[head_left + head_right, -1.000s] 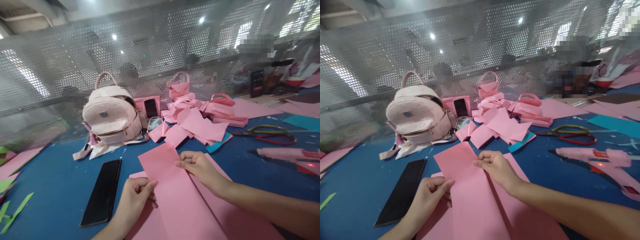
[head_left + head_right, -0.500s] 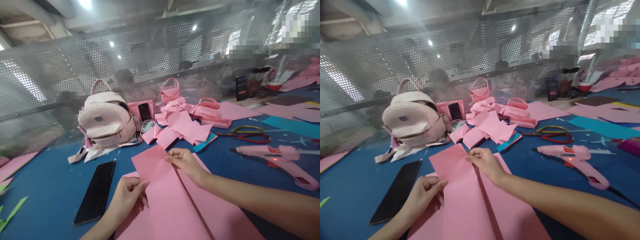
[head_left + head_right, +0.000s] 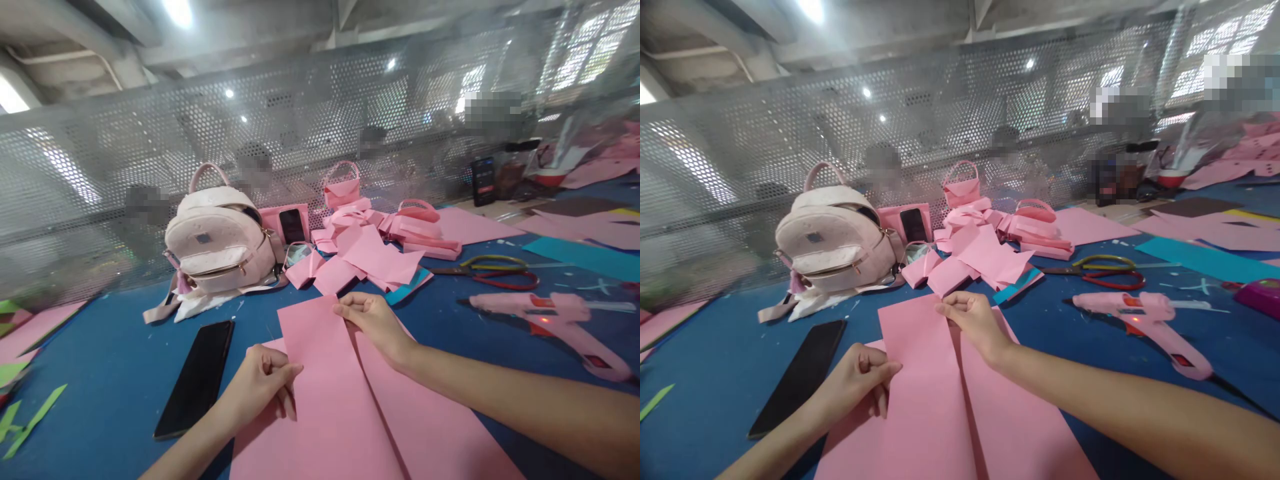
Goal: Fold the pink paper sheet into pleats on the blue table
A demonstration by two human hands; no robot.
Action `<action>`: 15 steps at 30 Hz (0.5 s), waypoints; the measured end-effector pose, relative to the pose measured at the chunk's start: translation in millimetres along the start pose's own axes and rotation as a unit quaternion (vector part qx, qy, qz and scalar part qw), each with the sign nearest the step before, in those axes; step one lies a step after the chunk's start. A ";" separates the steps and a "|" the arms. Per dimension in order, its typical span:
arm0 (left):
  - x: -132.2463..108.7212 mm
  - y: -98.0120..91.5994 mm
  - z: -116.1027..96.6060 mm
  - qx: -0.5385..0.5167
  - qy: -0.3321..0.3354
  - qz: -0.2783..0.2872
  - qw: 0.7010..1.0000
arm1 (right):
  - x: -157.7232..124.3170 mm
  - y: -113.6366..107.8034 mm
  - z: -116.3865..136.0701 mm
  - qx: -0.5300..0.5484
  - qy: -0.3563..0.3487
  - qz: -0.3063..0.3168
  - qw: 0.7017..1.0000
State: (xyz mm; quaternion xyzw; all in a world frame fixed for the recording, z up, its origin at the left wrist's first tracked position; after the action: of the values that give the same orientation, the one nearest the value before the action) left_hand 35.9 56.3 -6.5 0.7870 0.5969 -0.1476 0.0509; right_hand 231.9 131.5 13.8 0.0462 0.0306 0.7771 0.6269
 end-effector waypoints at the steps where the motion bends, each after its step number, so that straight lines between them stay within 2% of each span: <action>1: -0.5 0.3 -0.7 0.001 0.000 0.002 1.000 | -0.2 0.0 0.8 0.003 0.001 0.003 1.000; 15: 1.1 0.3 -4.2 0.005 -0.004 0.009 1.000 | 8.5 -1.5 0.8 0.019 0.007 0.044 0.999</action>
State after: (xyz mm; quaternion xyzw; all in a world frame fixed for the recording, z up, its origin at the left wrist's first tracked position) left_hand 37.2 58.3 -2.8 0.7919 0.5890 -0.1532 0.0500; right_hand 231.6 140.1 14.8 0.0546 0.0478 0.8033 0.5912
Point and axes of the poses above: each hand's wrist, its own x-axis towards the middle knuckle, its own y-axis out of the palm, z = x × y, the point moved 5 cm from there along x, towards the middle knuckle, and after that the axes turned 5 degrees about -x, right-handed, at the moved point
